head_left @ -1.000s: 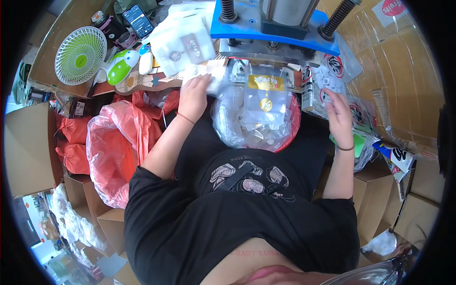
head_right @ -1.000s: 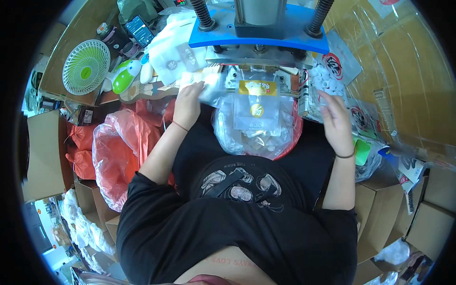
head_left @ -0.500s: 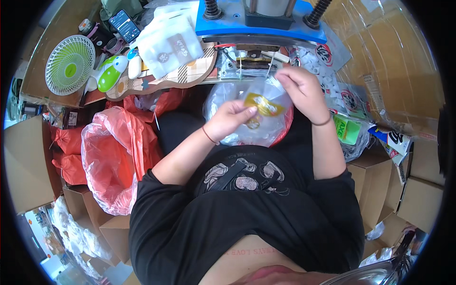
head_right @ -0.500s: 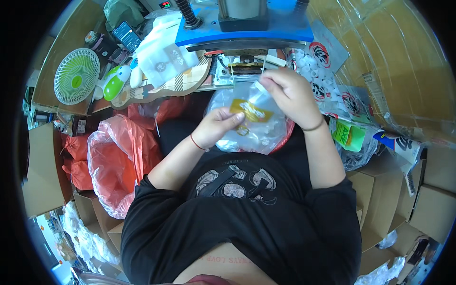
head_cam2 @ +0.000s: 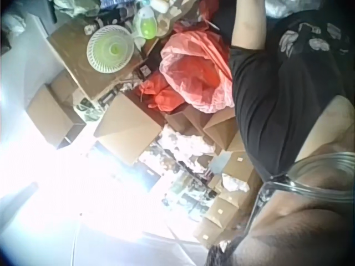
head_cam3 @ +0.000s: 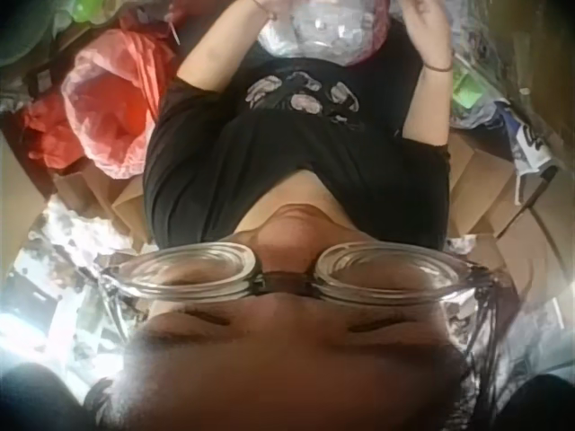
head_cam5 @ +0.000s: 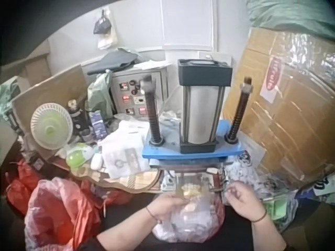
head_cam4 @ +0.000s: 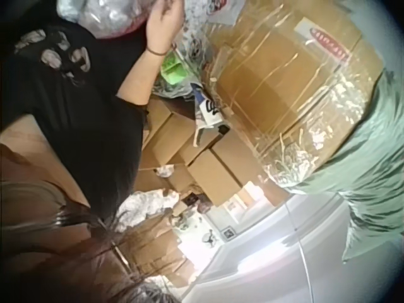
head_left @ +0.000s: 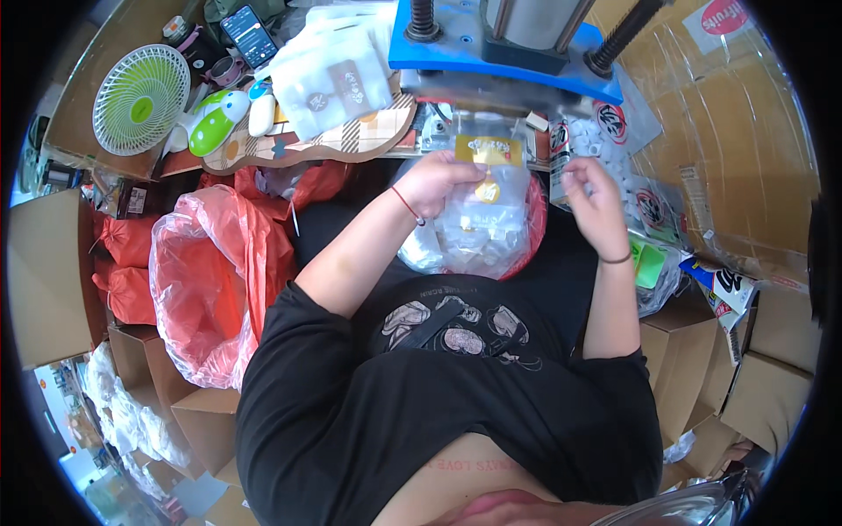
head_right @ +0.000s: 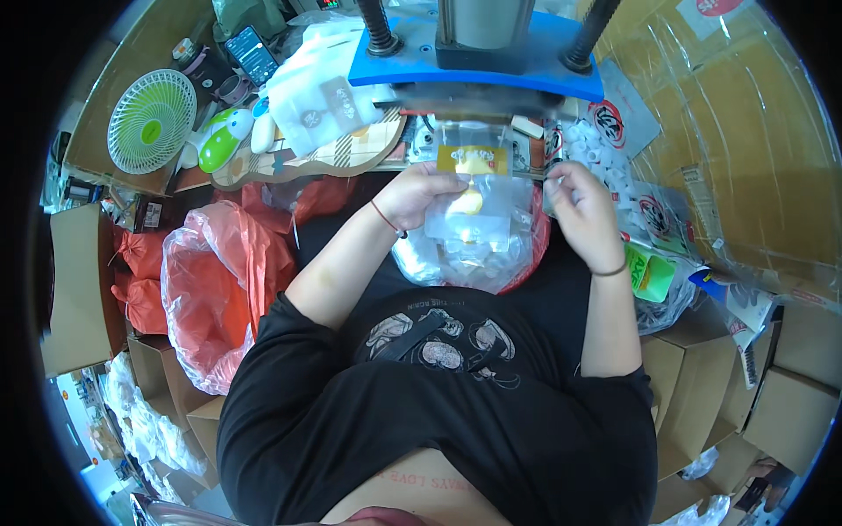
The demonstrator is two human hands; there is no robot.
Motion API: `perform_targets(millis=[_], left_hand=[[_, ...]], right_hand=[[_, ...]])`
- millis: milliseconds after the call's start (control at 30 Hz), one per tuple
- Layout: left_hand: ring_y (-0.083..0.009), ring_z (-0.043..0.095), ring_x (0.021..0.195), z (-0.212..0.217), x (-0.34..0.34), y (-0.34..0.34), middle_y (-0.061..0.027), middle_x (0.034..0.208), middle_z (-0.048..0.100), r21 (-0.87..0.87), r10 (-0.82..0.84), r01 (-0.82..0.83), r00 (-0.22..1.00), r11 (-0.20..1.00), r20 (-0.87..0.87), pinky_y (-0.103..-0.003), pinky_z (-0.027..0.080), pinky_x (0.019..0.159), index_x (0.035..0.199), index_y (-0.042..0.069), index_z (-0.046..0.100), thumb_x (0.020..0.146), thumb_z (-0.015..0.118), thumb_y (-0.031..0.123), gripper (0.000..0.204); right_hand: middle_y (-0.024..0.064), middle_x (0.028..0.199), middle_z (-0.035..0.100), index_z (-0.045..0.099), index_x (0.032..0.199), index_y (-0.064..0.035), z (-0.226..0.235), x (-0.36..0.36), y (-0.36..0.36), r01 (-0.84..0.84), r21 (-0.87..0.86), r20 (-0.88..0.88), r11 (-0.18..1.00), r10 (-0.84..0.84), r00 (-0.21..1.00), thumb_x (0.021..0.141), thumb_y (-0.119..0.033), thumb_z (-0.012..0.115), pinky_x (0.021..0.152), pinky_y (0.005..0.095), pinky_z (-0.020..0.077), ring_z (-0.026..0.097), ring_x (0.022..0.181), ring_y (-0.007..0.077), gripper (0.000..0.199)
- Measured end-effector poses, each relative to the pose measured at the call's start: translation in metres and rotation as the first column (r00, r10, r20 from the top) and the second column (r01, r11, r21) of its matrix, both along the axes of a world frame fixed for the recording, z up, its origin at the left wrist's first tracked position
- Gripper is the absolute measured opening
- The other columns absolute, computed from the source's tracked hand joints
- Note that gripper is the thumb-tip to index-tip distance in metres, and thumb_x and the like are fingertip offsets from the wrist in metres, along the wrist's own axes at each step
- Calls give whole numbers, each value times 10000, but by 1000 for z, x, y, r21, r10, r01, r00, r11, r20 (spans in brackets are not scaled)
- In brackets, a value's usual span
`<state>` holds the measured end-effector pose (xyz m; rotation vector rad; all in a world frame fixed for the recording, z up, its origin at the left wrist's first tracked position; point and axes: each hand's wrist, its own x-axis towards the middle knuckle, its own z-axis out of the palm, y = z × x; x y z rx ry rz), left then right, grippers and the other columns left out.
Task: Sealing small items into plastic pouches using a heat sealer machine at a workstation.
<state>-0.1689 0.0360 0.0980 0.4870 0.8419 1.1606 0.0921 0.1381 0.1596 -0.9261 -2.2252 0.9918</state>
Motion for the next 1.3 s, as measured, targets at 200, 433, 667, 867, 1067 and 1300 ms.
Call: perform_targets(millis=[200,433,667,867,1067,1300], left_hand=[[-333,600,1141,-17,-77,14,-233,1262,582,471,553,-375,149,798,-819,-400,483,953,1265,-36,519,914,674,286,501],[-363,597,1110,-16,-95,-37,-242,1228,597,415,555,374,-640,829,-532,-379,476,941,1200,10,594,985,566,234,312],[-163,671,836,-4,-58,-50,-79,925,714,409,434,-167,500,897,-749,-267,520,774,1108,18,675,949,627,128,200],[-52,626,773,4,-6,-48,-5,846,711,323,260,-12,622,946,-738,-231,516,723,1038,-7,692,923,670,98,157],[-93,652,880,4,30,-49,-46,996,716,108,-95,128,957,986,-273,-260,528,799,1135,1,664,942,643,90,214],[-144,667,998,0,30,-27,-85,1111,695,43,-124,126,990,991,-62,-307,537,896,1217,4,612,918,656,78,311]], right_hand=[[34,952,585,584,1048,-3,1,-5,-11,14,-83,-109,996,-23,994,951,-63,579,768,258,458,538,842,114,114],[62,950,594,585,1039,6,3,2,-6,19,52,40,998,-22,999,960,-69,560,771,298,476,574,839,163,112],[78,881,624,611,993,16,11,-50,-22,-199,108,-22,974,202,979,964,-111,584,750,300,481,605,824,176,133],[95,834,607,597,963,15,25,-85,-21,-126,-45,-265,991,110,958,968,-122,574,738,307,476,598,791,210,140],[102,842,612,615,983,11,26,-61,-3,-320,165,26,933,321,947,977,-162,560,763,321,482,603,796,235,181],[144,1040,619,610,1085,-13,11,-10,40,-189,607,279,772,17,960,919,-144,607,809,389,501,607,928,312,211]])
